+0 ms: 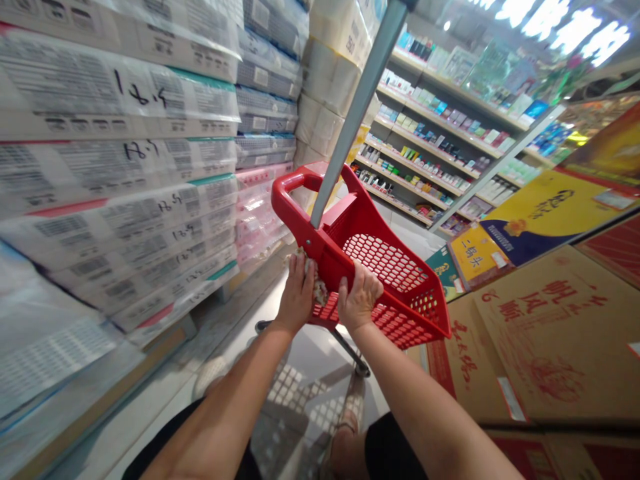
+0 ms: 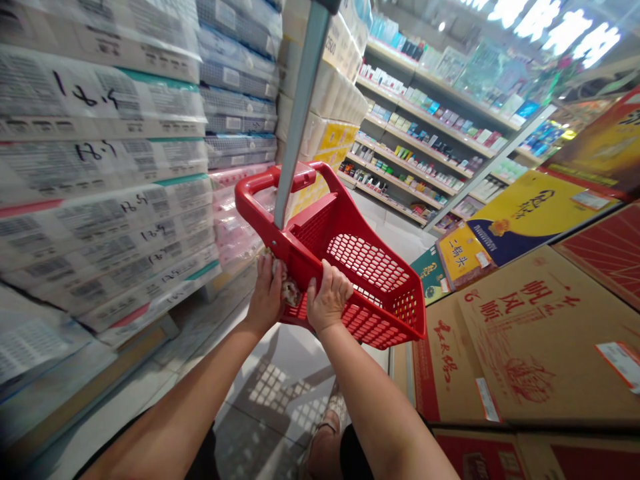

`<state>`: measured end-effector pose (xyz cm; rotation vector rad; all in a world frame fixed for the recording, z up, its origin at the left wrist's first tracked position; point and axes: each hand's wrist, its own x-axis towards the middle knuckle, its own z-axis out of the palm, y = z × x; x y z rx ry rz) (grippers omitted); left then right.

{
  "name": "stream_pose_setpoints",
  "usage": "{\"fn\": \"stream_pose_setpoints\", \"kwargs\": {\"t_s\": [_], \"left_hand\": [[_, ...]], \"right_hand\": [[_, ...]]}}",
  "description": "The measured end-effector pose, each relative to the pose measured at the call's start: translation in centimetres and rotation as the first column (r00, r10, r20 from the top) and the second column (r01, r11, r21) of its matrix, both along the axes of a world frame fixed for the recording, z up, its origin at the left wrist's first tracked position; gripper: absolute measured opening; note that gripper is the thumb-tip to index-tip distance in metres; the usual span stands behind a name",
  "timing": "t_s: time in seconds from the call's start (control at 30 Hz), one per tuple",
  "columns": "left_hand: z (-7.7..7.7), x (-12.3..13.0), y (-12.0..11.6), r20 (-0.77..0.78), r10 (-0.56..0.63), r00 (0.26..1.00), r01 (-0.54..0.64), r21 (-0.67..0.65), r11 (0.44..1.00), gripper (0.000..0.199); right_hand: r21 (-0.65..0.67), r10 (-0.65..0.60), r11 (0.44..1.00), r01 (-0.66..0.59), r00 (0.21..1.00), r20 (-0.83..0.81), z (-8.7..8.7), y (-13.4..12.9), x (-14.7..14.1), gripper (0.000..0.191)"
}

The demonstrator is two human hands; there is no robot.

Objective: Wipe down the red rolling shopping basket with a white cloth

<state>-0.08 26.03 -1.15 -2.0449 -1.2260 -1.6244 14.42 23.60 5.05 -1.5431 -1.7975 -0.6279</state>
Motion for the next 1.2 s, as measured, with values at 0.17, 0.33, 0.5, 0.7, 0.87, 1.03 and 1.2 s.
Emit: {"fn": "stream_pose_setpoints", "kwargs": {"t_s": [0.17,0.33,0.5,0.7,0.87,1.03,1.2], "left_hand": [[0.2,-0.1,-0.1,-0.031,-0.017,0.999,0.016,-0.024,1.000,0.078],[0.4,-0.2,0.0,-0.081,-0.033,0.996,0.030,-0.033,0.999,0.081],[0.5,-0.4,0.1,-0.138,-0.066,0.988,0.055,-0.082,0.995,0.083],[0.1,0.6,0.9,-0.145,-0.083,0.986,0.060,-0.154,0.986,0.090],[-0.1,2.2,2.0,-0.152,-0.067,0.986,0.040,-0.174,0.984,0.089],[-0.4,3.1,2.6,-0.223,-0.068,0.972,0.009,-0.253,0.967,0.092],[-0.8,4.5,3.0,-0.235,-0.097,0.967,0.014,-0.329,0.944,0.093]], "right_hand": [[0.007,-0.023,1.000,0.023,0.999,-0.024,0.4,0.2,-0.1,0.040],[0.008,-0.019,1.000,0.019,1.000,-0.008,0.4,0.4,0.4,0.042],[0.016,-0.004,1.000,0.003,0.999,0.032,0.1,1.0,1.4,0.046],[0.012,0.044,0.999,-0.045,0.996,0.076,0.2,1.6,3.2,0.055],[-0.047,0.119,0.992,-0.116,0.991,0.055,0.4,1.7,5.3,0.060],[-0.047,0.044,0.998,-0.043,0.999,0.008,0.0,2.2,7.1,0.063],[-0.155,0.034,0.987,-0.039,0.999,-0.031,0.5,2.9,9.0,0.067]]}}
